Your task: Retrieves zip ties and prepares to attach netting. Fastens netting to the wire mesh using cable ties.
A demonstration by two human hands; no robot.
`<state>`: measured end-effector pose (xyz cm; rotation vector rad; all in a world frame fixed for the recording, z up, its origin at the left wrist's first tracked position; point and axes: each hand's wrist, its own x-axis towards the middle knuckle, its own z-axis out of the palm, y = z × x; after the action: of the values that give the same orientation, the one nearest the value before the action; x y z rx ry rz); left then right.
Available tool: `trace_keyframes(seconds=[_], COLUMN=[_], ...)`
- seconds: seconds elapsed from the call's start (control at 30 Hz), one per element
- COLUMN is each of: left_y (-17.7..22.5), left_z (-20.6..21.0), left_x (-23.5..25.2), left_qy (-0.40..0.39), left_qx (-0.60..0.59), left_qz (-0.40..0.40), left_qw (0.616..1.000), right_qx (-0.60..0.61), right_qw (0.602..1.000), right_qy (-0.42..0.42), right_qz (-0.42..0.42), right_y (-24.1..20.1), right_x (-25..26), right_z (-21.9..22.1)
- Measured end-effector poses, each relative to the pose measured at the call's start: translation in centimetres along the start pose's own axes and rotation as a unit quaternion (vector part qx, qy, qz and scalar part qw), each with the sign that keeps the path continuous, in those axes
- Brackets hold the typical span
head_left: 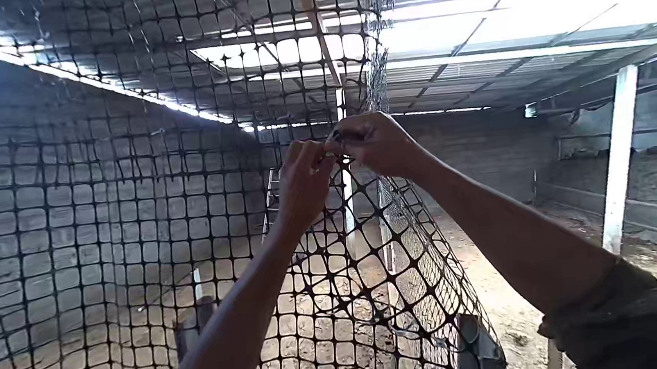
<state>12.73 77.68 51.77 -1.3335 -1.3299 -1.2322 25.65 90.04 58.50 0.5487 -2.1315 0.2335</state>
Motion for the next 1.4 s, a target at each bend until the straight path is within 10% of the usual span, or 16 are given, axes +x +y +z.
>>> trace_keyframes(seconds=[0.7, 0.9, 1.4], left_y=[2.4, 1.8, 1.2], left_z=[-2.6, -2.8, -2.8], left_x=[1.5, 0.2, -2.5], left_qy=[-0.019, -0.007, 0.045], left_qx=[-0.013, -0.072, -0.27], left_qz=[-0.172, -0.131, -0.026], left_qw=[0.985, 0.989, 0.961], right_qx=[-0.074, -0.188, -0.045], right_qw=[0.99, 0.978, 0.985], right_qy=[-0.081, -0.076, -0.124], right_qz=[0.088, 0.04, 0.112], right_y=[-2.6, -0.6, -0.7], right_x=[1.8, 2.0, 2.0], right_z=[-2.8, -2.7, -2.0])
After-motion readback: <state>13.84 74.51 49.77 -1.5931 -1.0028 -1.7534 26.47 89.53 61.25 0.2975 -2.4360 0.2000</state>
